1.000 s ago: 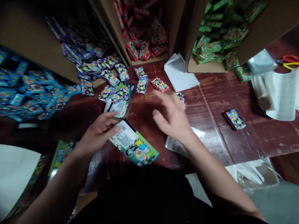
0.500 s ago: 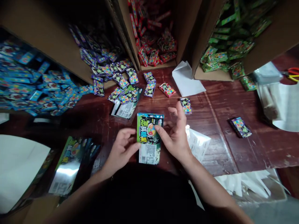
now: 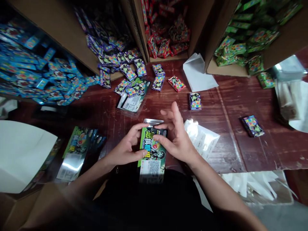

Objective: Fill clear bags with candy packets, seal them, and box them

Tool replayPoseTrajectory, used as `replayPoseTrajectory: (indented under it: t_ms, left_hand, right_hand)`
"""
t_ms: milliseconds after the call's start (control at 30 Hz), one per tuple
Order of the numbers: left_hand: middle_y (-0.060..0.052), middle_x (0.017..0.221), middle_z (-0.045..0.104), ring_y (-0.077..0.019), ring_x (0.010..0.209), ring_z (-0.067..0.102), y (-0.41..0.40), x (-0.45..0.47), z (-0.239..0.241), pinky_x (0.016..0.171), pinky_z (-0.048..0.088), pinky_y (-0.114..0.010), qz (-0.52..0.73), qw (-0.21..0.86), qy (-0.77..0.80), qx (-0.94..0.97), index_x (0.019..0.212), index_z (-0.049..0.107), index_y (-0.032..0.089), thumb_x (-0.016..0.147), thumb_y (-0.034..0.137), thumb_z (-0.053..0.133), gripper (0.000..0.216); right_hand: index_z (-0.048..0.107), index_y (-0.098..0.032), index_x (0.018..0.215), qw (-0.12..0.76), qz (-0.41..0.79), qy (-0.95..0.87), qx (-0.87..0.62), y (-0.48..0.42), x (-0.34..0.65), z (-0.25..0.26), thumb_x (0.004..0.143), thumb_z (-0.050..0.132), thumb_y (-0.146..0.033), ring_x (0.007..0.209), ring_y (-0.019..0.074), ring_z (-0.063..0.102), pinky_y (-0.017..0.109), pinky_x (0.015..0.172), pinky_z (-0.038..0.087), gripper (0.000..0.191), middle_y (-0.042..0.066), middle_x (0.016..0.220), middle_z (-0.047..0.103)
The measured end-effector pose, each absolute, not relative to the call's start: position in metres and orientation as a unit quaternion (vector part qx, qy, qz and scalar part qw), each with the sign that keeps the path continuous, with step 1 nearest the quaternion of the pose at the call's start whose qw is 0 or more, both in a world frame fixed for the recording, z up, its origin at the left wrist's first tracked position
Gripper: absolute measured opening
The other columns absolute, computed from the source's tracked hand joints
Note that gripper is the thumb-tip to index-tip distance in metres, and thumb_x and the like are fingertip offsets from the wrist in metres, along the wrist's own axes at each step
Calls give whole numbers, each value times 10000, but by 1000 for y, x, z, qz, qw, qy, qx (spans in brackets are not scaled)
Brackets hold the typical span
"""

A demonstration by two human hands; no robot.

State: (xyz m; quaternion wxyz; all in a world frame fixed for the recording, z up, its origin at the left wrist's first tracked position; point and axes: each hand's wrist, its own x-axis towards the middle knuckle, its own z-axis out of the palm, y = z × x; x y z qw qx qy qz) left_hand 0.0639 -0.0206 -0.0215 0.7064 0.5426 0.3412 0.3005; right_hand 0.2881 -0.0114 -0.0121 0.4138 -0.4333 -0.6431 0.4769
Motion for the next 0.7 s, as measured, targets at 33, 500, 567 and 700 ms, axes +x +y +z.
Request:
replayPoseTrajectory:
  t_ms: [33,500,567,700]
  left_hand:
    - [-78,1251,609,-222,1085,649,-20,63,-20,930,553,-360,306,704,341,543,1416,380,325,849,197,721,673]
    - [-49,1167,720,-181,1095,679,-15,75,3,989,529,-347,435,536,430,582,1153,655,232,989,241,597,174]
    - [-29,1088,753,-164,1034,705,-16,78,5,930,553,-317,465,541,432,552,1284,572,252,979,223,614,309]
    - [-43,1103,764,-174,1037,716,-14,75,12,939,554,-308,421,541,455,569,1106,698,213,953,255,656,164]
  right_hand:
    - [-132,-475,1574,407,484,-643,-432,-11,288,-10,946,639,-500,1076,232,658,480,998,608,995,64,1578,342]
    - [91,-512,1576,529,351,-635,-440,-32,279,-16,945,653,-305,900,181,654,417,840,620,870,51,1554,364]
    - [120,-529,1568,549,334,-620,-450,-31,278,-16,926,682,-307,1030,199,641,429,911,604,882,24,1617,286]
    - [34,-527,1573,535,384,-586,-471,-33,279,-10,930,675,-330,1072,206,655,436,924,617,929,28,1641,250]
